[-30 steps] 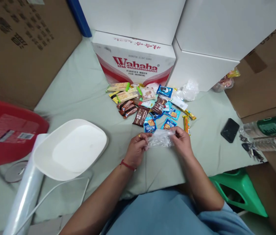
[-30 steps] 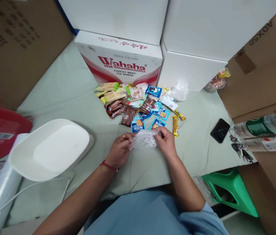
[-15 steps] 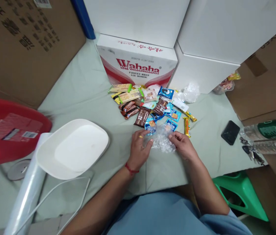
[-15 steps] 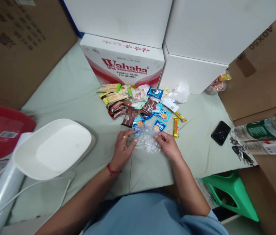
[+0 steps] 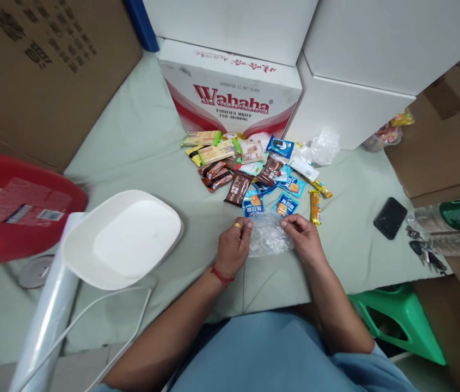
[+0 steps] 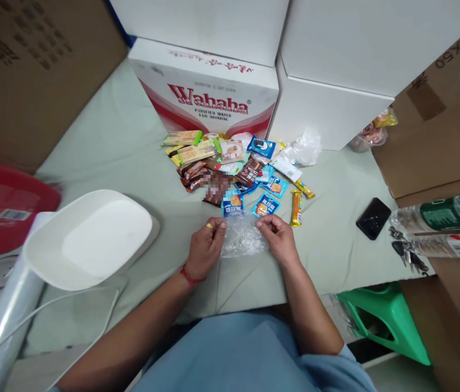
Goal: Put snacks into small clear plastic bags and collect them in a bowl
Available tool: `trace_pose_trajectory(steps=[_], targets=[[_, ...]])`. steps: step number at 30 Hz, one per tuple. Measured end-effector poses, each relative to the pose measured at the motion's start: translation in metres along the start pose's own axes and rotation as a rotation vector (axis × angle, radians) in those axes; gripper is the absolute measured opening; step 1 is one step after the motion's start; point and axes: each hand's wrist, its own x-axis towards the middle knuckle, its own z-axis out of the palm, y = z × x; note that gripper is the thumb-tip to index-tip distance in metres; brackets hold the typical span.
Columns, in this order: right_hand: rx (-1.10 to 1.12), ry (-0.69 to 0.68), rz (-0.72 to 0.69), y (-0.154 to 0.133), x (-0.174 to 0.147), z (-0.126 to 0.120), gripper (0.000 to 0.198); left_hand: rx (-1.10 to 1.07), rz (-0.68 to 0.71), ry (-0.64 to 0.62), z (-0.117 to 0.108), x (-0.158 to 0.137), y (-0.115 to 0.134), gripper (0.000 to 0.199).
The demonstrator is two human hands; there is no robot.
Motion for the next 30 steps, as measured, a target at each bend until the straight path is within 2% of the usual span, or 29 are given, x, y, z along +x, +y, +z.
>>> trace_pose_trajectory(steps=[7, 12, 26, 30], targets=[[0.165, -0.043, 0.153, -0.001, -0.001, -0.011, 0.039, -0.171, -0.120, 0.046, -0.001, 0.007, -0.004, 0.031], [0.155, -0.051, 0.154, 0.004, -0.002, -0.018, 0.038, -0.217, -0.109, 0.061, 0.000, 0.008, 0.000, 0.048], [0.064, 0.004, 0.164, 0.001, -0.004, -0.029, 0.041, -0.233, -0.092, 0.078, -0.002, 0.012, -0.006, 0.056], [-0.097, 0.020, 0.063, 0.002, -0.005, -0.025, 0.036, -0.215, -0.078, 0.072, -0.002, 0.012, -0.006, 0.055]])
